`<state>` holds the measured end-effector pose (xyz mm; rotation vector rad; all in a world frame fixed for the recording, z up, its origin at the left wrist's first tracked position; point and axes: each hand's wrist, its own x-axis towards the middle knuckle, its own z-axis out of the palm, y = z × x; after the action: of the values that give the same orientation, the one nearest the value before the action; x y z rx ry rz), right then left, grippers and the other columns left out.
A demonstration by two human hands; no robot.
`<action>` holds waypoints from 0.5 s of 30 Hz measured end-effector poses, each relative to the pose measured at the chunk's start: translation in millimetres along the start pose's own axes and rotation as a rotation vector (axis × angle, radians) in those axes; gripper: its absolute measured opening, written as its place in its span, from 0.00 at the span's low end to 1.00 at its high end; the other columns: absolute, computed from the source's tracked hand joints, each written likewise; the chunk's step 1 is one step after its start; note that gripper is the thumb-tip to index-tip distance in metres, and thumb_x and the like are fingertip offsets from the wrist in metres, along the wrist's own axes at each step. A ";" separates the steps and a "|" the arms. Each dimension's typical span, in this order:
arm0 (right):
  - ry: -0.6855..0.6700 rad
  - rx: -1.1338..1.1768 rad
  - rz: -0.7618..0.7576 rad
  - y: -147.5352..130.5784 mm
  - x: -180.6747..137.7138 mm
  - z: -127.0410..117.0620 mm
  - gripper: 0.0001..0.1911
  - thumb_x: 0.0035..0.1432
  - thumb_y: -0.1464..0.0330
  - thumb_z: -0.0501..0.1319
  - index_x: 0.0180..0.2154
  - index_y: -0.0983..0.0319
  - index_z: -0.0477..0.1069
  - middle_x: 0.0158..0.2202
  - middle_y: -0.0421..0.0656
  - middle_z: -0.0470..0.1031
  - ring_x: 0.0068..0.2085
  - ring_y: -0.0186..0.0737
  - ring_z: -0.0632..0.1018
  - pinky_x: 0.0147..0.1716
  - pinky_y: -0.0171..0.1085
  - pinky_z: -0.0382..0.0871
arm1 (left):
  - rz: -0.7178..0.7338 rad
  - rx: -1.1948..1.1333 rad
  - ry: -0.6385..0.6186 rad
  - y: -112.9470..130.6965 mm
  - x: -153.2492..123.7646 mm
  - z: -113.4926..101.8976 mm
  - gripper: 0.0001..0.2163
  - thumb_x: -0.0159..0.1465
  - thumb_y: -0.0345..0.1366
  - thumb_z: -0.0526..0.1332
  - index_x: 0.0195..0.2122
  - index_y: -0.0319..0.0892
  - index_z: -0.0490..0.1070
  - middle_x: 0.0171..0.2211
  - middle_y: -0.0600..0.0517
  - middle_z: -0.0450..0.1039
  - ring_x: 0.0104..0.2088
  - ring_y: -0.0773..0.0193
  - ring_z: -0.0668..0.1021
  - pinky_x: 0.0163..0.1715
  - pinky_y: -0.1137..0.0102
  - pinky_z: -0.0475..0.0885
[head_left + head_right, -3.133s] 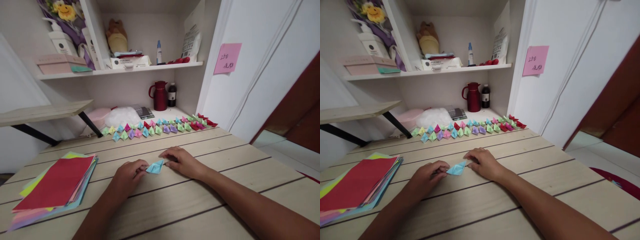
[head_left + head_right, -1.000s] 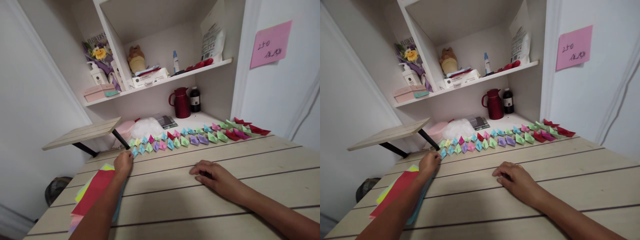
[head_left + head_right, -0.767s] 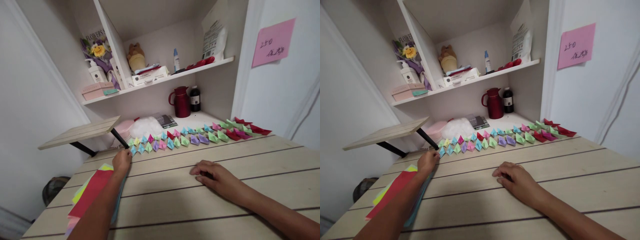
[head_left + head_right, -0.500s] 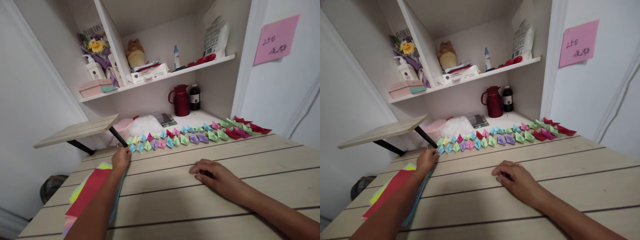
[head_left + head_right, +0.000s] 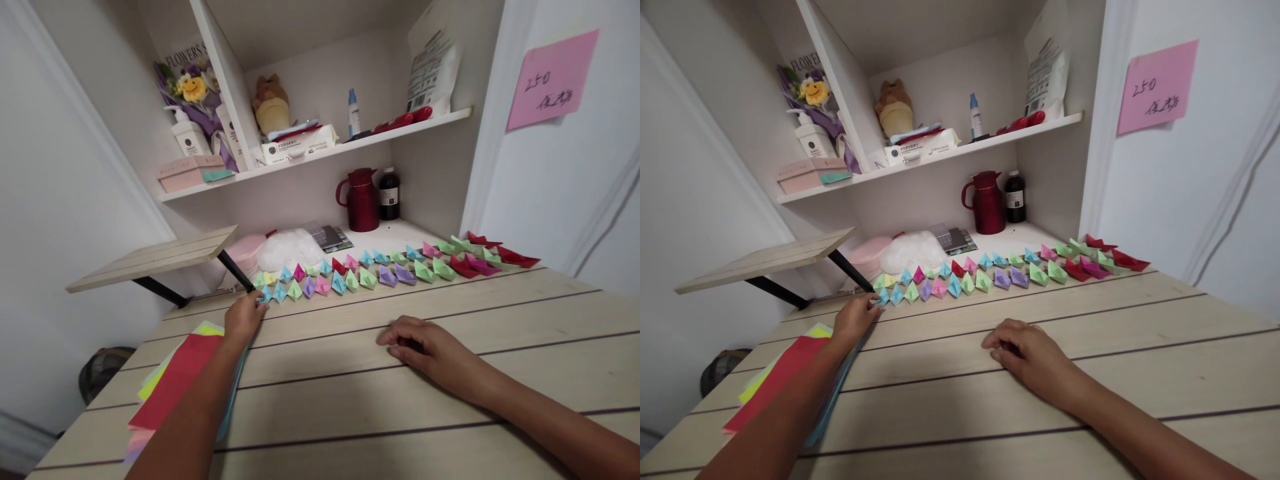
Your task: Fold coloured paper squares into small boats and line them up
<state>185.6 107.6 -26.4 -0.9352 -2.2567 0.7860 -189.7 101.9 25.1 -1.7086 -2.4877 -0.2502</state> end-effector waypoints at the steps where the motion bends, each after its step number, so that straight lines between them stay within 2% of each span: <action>1: 0.001 0.005 0.000 0.0 -0.1 0.0 0.10 0.60 0.65 0.57 0.39 0.56 0.76 0.41 0.45 0.77 0.43 0.45 0.76 0.44 0.43 0.69 | 0.012 0.009 0.013 0.8 -1.2 -0.3 0.13 0.65 0.41 0.58 0.49 0.50 0.71 0.40 0.52 0.79 0.41 0.60 0.78 0.36 0.70 0.68; 4: 0.002 0.015 0.001 -0.2 -0.6 -0.2 0.09 0.60 0.65 0.57 0.39 0.56 0.76 0.41 0.44 0.77 0.43 0.44 0.76 0.44 0.42 0.69 | 0.049 0.049 0.053 2.5 -5.0 -4.8 0.15 0.65 0.41 0.57 0.52 0.50 0.71 0.41 0.50 0.80 0.42 0.57 0.79 0.35 0.70 0.66; 10: -0.002 0.003 0.003 -1.4 -1.0 -1.0 0.09 0.60 0.66 0.57 0.39 0.56 0.76 0.41 0.44 0.77 0.43 0.44 0.76 0.44 0.42 0.69 | 0.110 0.113 0.113 -6.2 -10.4 -31.8 0.16 0.68 0.36 0.48 0.50 0.48 0.73 0.46 0.47 0.78 0.48 0.54 0.77 0.43 0.66 0.65; 12: -0.006 -0.001 0.003 -1.5 -0.8 -1.0 0.10 0.60 0.66 0.57 0.39 0.57 0.76 0.41 0.44 0.77 0.43 0.44 0.76 0.44 0.41 0.69 | 0.153 0.123 0.068 -10.3 -13.1 -39.2 0.14 0.66 0.34 0.51 0.44 0.48 0.76 0.44 0.48 0.79 0.48 0.54 0.77 0.45 0.66 0.64; 15: -0.013 0.010 0.009 -1.1 -0.7 -0.8 0.10 0.61 0.64 0.57 0.39 0.56 0.76 0.41 0.44 0.76 0.42 0.44 0.76 0.43 0.41 0.69 | 0.181 0.127 -0.042 -14.0 -19.2 -42.4 0.10 0.60 0.31 0.57 0.30 0.48 0.77 0.35 0.51 0.81 0.44 0.56 0.78 0.44 0.68 0.64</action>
<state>186.1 106.7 -25.3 -0.9389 -2.2592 0.8092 -195.9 70.9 62.1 -1.8875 -2.3019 -0.0392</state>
